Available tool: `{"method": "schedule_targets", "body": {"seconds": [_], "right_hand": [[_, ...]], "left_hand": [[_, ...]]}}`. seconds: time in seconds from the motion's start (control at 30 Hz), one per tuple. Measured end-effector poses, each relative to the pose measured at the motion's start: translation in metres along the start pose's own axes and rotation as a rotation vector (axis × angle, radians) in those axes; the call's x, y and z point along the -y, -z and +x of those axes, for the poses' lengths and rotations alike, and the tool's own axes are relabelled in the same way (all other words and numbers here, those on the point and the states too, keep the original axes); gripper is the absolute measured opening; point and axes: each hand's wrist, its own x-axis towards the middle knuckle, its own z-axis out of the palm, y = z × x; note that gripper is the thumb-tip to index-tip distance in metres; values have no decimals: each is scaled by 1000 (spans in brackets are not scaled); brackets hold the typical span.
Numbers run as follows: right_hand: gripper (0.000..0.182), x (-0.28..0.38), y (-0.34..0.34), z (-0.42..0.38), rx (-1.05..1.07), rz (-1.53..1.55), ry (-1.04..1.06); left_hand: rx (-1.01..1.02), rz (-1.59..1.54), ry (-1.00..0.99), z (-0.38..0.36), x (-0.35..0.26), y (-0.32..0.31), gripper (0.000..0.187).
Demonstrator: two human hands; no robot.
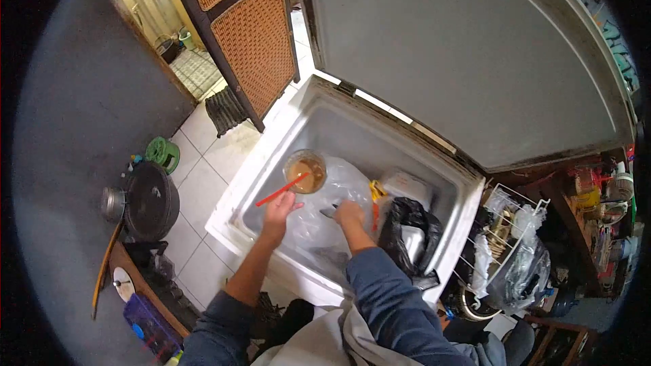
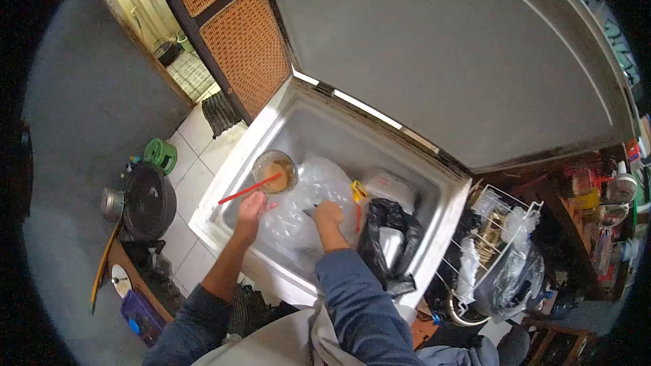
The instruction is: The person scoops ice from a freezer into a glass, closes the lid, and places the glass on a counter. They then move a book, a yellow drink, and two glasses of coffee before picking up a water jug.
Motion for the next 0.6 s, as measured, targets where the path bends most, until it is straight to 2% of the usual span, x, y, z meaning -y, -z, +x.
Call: {"method": "schedule_targets", "body": {"seconds": [0.03, 0.1, 0.23, 0.3, 0.33, 0.4, 0.43, 0.5, 0.6], "right_hand": [[24, -2, -8, 18, -10, -130, 26], [24, 2, -3, 42, -102, -79, -52], [22, 43, 81, 40, -472, 183, 145], [20, 52, 103, 38, -565, 216, 260], [20, 51, 104, 32, -561, 224, 243], [21, 50, 102, 23, -400, 242, 220], [21, 44, 89, 26, -397, 248, 210], [17, 26, 40, 40, -236, 65, 134], [19, 18, -9, 43, -242, 189, 162]], "left_hand": [[10, 7, 41, 4, -3, 2, 21], [46, -15, 40, 3, -2, 7, 21], [55, -64, 124, -11, -11, 9, 17], [97, -8, 190, -15, 2, 19, 32], [106, 2, 203, -18, 6, 22, 32], [116, -40, 224, -21, 11, 22, 36], [120, -33, 232, -23, 14, 22, 36], [94, -75, 245, -24, 21, 23, 36], [108, -51, 231, -20, 26, 21, 35]]}}
